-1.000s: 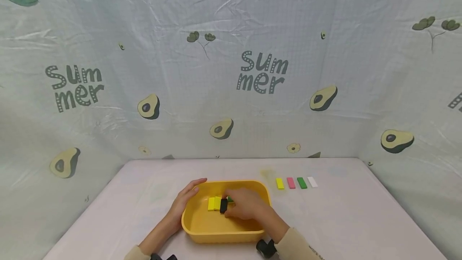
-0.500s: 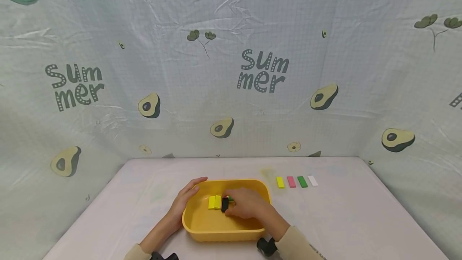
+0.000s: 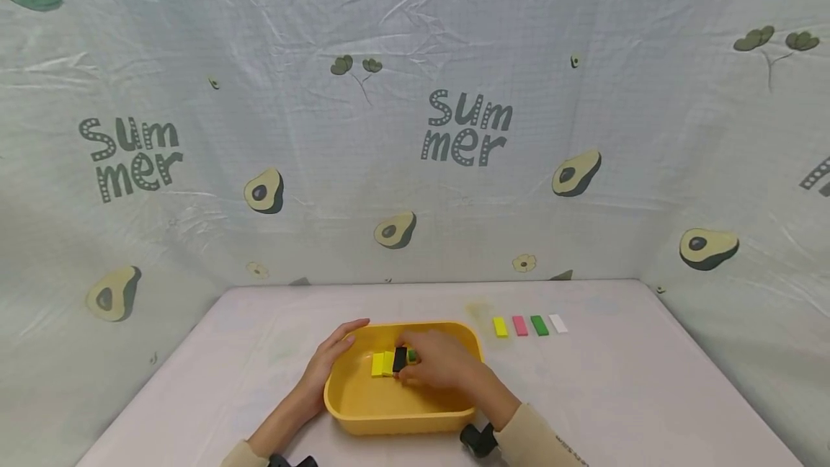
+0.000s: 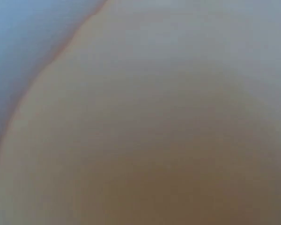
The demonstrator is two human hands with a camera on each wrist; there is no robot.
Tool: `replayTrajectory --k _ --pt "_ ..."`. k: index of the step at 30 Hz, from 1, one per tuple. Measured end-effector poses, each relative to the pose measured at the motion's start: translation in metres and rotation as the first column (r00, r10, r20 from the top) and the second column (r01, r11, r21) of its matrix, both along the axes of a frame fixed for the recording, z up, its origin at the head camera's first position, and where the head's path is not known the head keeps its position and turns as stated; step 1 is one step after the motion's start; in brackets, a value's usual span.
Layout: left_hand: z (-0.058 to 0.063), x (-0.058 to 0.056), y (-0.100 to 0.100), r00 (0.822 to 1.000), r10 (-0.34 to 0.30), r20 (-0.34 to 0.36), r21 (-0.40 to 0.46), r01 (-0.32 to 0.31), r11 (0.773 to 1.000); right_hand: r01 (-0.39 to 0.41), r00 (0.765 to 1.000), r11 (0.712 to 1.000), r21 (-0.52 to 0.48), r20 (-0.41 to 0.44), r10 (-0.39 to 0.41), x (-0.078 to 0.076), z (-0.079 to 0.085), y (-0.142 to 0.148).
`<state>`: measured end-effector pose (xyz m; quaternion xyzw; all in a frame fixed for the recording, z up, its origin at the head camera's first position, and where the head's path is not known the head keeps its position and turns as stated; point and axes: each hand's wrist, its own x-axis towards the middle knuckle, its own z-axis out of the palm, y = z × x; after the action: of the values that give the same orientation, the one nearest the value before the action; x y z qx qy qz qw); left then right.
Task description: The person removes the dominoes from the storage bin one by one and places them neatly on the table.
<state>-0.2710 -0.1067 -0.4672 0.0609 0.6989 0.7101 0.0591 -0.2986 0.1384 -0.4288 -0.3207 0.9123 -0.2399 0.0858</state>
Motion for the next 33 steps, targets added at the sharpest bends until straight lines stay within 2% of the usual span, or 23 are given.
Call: replayTrajectory --k 16,21,33 --pt "-0.002 -0.001 -0.001 1.0 -0.001 -0.003 0.007 0.001 1.0 0.026 1.0 1.0 -0.015 0.011 -0.026 0.004 0.034 0.015" --pt "-0.002 -0.002 -0.001 1.0 -0.008 0.0 0.025 0.008 1.0 0.008 1.0 0.999 -0.048 0.016 -0.008 0.002 0.044 0.024" --pt "-0.002 -0.002 -0.001 1.0 -0.01 -0.002 0.027 0.01 1.0 -0.041 0.998 0.992 -0.118 -0.047 0.036 -0.007 0.061 0.054"
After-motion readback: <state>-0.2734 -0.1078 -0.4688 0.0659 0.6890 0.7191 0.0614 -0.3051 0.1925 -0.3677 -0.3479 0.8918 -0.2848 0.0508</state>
